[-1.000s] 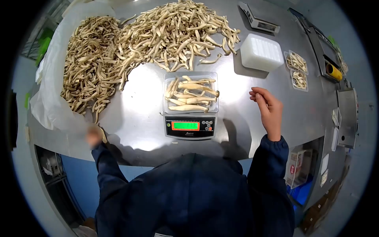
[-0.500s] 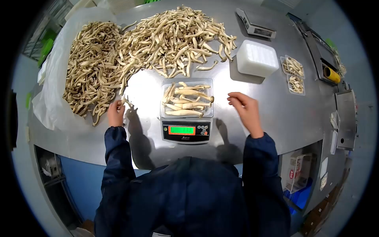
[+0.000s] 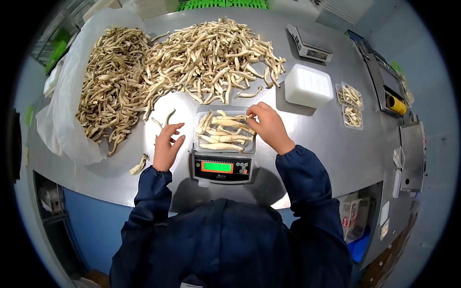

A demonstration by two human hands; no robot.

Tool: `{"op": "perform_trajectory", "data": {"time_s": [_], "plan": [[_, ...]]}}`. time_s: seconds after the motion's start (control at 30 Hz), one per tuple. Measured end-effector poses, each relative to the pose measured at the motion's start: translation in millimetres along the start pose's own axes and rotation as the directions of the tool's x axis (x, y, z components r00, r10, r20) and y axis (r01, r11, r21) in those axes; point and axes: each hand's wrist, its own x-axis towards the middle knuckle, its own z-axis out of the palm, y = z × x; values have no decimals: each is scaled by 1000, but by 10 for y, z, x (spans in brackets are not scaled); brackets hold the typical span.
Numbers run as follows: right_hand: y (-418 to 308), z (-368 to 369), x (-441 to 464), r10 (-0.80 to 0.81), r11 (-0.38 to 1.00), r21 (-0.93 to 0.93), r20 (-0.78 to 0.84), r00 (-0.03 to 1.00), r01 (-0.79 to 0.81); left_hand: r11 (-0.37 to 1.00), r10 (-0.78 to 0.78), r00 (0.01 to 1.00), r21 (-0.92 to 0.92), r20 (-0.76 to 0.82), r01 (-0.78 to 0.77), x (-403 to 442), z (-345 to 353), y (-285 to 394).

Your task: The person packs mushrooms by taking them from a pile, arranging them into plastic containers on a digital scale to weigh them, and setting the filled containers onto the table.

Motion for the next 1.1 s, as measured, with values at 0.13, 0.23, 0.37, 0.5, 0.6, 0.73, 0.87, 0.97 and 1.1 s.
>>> {"op": "perform_trajectory", "data": {"time_s": [0.13, 0.23, 0.37, 0.5, 0.6, 0.73, 0.87, 0.97, 1.1], "plan": [[-15, 3, 190, -19, 994, -104, 201, 979, 41, 999, -3, 1000, -42, 26, 4, -25, 46, 24], [-2, 37, 269, -69, 978, -173, 277, 959, 120, 999, -4, 1000, -48, 11, 5, -21, 37, 29], [21, 60, 347, -122, 959, -205, 331, 936, 197, 1000, 2, 1000, -11, -29, -2, -30, 4, 44], [7, 4, 348, -89, 988, -93, 297, 951, 122, 1000, 1, 999, -27, -43, -2, -39, -30, 43], [12, -129, 385, 9, 999, 46, 355, 935, -27, 1000, 4, 999, -15, -48, -5, -38, -45, 55], [79, -282, 587, 70, 970, 164, 517, 853, -179, 1000, 13, 998, 13, -57, -12, -35, -118, 88], [107, -302, 806, 319, 721, 657, -31, 947, -221, 1000, -8, 995, -19, -96, 6, -90, -181, 128], [166, -404, 737, 311, 722, 675, -120, 943, -153, 1000, -22, 991, -2, -131, 22, -199, -283, 74], [244, -502, 267, 312, 810, 560, -162, 936, -173, 984, -61, 964, 146, -257, 102, -439, -424, -37]]}}
